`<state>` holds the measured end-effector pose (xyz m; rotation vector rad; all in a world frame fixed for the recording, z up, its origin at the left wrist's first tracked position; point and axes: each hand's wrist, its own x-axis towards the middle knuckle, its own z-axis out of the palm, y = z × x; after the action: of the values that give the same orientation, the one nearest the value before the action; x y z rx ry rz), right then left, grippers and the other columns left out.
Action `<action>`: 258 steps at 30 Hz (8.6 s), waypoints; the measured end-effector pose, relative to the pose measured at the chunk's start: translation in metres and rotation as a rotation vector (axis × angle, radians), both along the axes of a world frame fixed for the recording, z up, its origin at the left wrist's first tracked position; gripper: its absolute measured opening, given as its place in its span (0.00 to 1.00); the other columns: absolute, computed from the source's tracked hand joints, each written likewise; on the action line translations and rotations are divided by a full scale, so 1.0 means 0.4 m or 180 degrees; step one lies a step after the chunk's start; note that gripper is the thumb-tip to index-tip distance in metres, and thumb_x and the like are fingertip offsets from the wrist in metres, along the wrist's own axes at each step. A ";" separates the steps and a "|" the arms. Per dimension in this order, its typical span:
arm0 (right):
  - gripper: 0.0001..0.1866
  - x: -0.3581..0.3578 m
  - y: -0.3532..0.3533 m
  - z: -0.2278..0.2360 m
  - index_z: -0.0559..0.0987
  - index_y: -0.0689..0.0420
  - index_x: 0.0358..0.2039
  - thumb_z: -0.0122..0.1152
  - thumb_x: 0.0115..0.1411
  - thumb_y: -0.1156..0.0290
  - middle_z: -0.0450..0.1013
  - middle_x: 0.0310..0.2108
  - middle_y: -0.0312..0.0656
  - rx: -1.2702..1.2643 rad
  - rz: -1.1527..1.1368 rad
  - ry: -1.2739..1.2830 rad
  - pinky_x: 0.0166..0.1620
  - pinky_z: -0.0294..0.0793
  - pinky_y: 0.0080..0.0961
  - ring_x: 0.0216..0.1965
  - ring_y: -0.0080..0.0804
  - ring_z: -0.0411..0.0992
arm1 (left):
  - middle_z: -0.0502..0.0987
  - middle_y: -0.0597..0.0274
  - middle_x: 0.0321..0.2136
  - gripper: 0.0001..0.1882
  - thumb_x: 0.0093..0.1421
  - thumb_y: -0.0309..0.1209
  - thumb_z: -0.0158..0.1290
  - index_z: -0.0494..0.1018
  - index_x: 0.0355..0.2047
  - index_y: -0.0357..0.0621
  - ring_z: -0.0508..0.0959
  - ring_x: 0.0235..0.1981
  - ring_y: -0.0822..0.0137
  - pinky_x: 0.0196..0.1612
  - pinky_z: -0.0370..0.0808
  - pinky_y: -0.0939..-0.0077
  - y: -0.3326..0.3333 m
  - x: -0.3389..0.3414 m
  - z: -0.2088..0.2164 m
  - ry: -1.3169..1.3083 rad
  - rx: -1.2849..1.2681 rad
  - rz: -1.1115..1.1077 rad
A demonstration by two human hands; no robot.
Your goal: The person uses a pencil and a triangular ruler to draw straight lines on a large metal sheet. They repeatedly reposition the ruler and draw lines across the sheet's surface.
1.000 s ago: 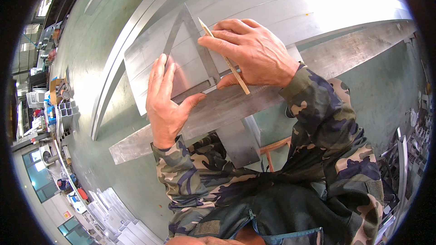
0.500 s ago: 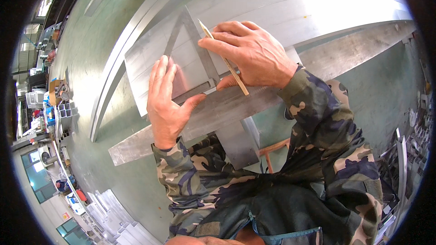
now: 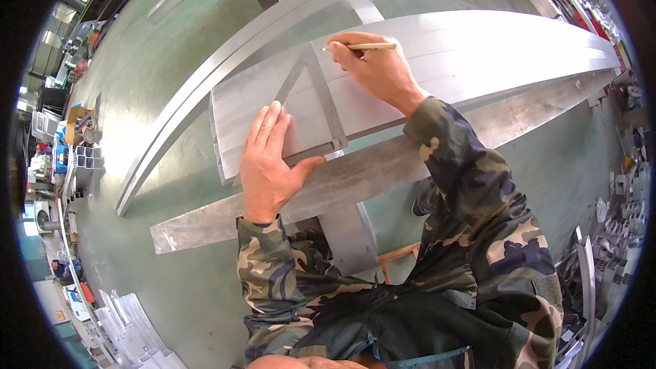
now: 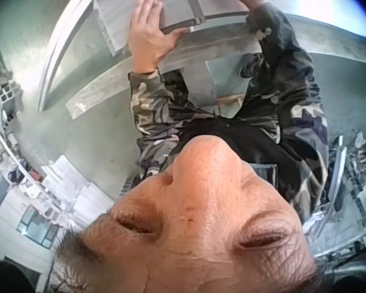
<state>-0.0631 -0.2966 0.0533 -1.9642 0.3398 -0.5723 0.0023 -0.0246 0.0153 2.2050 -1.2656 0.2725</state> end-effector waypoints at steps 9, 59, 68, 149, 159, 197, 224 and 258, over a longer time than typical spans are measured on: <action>0.13 0.107 0.005 -0.045 0.87 0.58 0.49 0.66 0.70 0.65 0.86 0.39 0.39 -0.0137 -0.0450 -0.0036 0.45 0.80 0.27 0.37 0.26 0.80 | 0.73 0.46 0.72 0.47 0.48 0.53 0.78 0.79 0.60 0.33 0.70 0.74 0.43 0.72 0.72 0.52 0.002 -0.007 0.010 0.0055 -0.0018 0.0113; 0.06 -0.174 0.105 0.008 0.86 0.61 0.39 0.62 0.65 0.75 0.78 0.26 0.39 -0.0951 0.0381 0.0151 0.31 0.72 0.29 0.25 0.24 0.71 | 0.74 0.45 0.71 0.46 0.48 0.53 0.78 0.79 0.60 0.34 0.70 0.74 0.45 0.73 0.72 0.53 -0.001 -0.001 0.000 0.0025 0.0007 0.0167; 0.06 -0.277 0.114 0.008 0.85 0.63 0.39 0.62 0.65 0.78 0.80 0.28 0.42 -0.0970 0.0834 0.0198 0.34 0.76 0.26 0.29 0.27 0.76 | 0.73 0.46 0.72 0.47 0.47 0.52 0.79 0.78 0.61 0.35 0.70 0.75 0.45 0.73 0.72 0.53 -0.006 -0.005 -0.005 0.0010 0.0056 0.0142; 0.10 -0.135 -0.112 -0.104 0.88 0.53 0.45 0.66 0.71 0.63 0.83 0.32 0.41 -0.0493 -0.0948 -0.0751 0.38 0.79 0.34 0.31 0.41 0.79 | 0.65 0.44 0.77 0.54 0.54 0.57 0.76 0.72 0.71 0.32 0.62 0.79 0.42 0.78 0.63 0.50 -0.066 -0.026 0.008 0.0126 0.0622 0.0043; 0.10 -0.137 -0.103 -0.095 0.87 0.53 0.45 0.66 0.71 0.63 0.83 0.32 0.40 -0.0556 -0.0972 -0.0655 0.39 0.79 0.34 0.32 0.41 0.80 | 0.65 0.41 0.77 0.55 0.54 0.62 0.73 0.72 0.70 0.30 0.61 0.79 0.40 0.77 0.64 0.48 -0.065 -0.029 0.002 0.0099 0.0610 0.0021; 0.13 0.027 -0.091 -0.079 0.89 0.52 0.47 0.67 0.69 0.60 0.87 0.39 0.43 -0.0457 -0.0476 0.0134 0.48 0.82 0.36 0.42 0.43 0.85 | 0.70 0.55 0.75 0.51 0.45 0.59 0.78 0.79 0.62 0.37 0.65 0.76 0.46 0.76 0.66 0.50 -0.100 -0.033 -0.018 0.0084 0.0310 0.0121; 0.07 -0.255 0.027 -0.017 0.87 0.61 0.41 0.66 0.66 0.72 0.85 0.33 0.48 -0.0864 0.0190 0.0119 0.39 0.81 0.34 0.32 0.45 0.83 | 0.69 0.55 0.76 0.52 0.49 0.62 0.76 0.77 0.67 0.40 0.64 0.78 0.50 0.77 0.65 0.52 -0.109 -0.019 -0.019 0.0150 0.0540 0.0216; 0.09 -0.188 -0.225 -0.119 0.89 0.52 0.47 0.67 0.69 0.67 0.85 0.35 0.41 -0.0319 -0.1332 -0.0964 0.39 0.80 0.31 0.33 0.39 0.82 | 0.64 0.41 0.78 0.55 0.52 0.56 0.77 0.71 0.71 0.35 0.60 0.79 0.39 0.78 0.62 0.46 -0.102 -0.033 -0.016 0.0085 0.0574 -0.0055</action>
<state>-0.1383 -0.3866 0.0058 -1.8715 0.5429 -1.1604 -0.0108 -0.0655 0.0088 2.3388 -1.3398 0.1256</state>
